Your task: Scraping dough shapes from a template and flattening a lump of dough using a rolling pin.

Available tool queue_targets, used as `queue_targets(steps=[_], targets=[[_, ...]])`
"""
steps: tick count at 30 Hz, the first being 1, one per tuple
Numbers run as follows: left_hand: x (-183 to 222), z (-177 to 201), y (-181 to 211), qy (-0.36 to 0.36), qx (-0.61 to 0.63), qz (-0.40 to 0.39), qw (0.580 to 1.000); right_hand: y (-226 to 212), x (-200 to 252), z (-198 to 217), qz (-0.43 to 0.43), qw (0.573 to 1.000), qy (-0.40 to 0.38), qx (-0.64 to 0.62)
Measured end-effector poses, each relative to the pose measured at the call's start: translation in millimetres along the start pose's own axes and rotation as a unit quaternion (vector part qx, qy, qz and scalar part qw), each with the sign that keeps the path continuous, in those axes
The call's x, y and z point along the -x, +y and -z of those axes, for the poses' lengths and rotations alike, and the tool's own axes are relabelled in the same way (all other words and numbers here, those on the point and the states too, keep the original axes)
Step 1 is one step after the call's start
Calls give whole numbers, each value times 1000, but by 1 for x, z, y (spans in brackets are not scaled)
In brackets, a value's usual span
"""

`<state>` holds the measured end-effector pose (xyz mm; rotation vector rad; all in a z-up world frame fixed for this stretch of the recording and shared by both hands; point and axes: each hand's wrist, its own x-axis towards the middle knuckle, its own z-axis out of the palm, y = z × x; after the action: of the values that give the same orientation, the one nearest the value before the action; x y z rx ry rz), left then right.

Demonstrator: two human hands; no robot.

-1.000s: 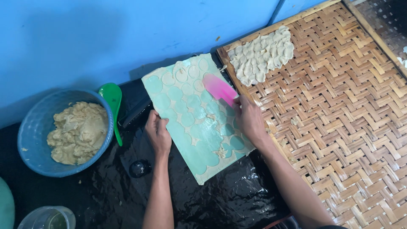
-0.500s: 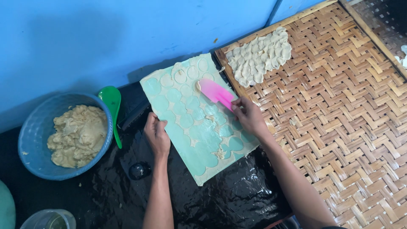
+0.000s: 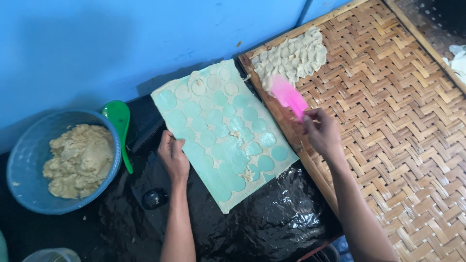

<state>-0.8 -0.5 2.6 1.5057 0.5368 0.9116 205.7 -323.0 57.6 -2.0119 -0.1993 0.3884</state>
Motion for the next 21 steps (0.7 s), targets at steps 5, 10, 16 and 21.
queue_targets(steps=[5,10,16,21], targets=[[-1,-2,-4,-2,25,-4,1000,16,-5,33,69,979,146,121],[1,-1,-1,0,12,-17,1000,30,-14,41,68,972,164,151],[1,-2,2,0,-17,-20,1000,39,-14,41,92,950,192,228],[0,-2,3,-3,-15,-26,1000,13,0,37,94,914,204,338]])
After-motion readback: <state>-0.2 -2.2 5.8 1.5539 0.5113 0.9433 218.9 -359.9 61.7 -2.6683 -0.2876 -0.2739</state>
